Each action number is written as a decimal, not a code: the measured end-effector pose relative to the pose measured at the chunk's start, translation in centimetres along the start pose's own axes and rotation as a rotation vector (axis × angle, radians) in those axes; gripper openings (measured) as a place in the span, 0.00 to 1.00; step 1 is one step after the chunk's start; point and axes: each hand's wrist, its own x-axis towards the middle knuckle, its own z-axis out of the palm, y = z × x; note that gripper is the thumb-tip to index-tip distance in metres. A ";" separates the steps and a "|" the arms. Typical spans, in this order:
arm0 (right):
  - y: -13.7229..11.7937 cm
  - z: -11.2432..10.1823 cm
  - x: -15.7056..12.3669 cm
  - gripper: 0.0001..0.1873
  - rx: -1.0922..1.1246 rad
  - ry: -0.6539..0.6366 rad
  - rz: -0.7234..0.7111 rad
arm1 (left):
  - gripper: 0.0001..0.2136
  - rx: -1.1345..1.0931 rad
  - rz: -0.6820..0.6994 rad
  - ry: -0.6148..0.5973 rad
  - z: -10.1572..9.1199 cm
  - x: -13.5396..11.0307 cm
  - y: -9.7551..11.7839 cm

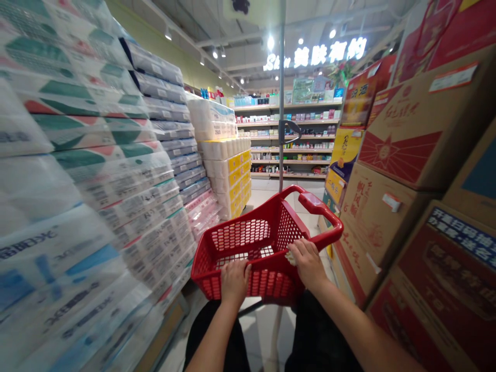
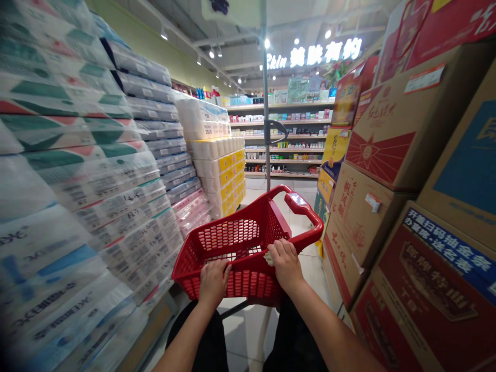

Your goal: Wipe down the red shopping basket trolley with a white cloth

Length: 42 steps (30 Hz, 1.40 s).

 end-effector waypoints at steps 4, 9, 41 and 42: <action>0.2 0.4 -0.8 0.23 0.060 0.085 -0.059 | 0.14 -0.005 -0.001 -0.002 0.0 0.0 0.0; 0.2 -0.1 -1.0 0.25 0.111 0.086 -0.089 | 0.15 -0.003 -0.002 0.001 -0.1 -0.1 -0.1; -0.7 1.5 -3.3 0.22 0.225 0.115 -0.189 | 0.14 0.003 -0.008 -0.009 0.2 -0.1 -0.1; -0.7 1.9 -3.6 0.22 0.219 0.115 -0.194 | 0.14 0.001 -0.008 -0.012 0.2 -0.1 -0.1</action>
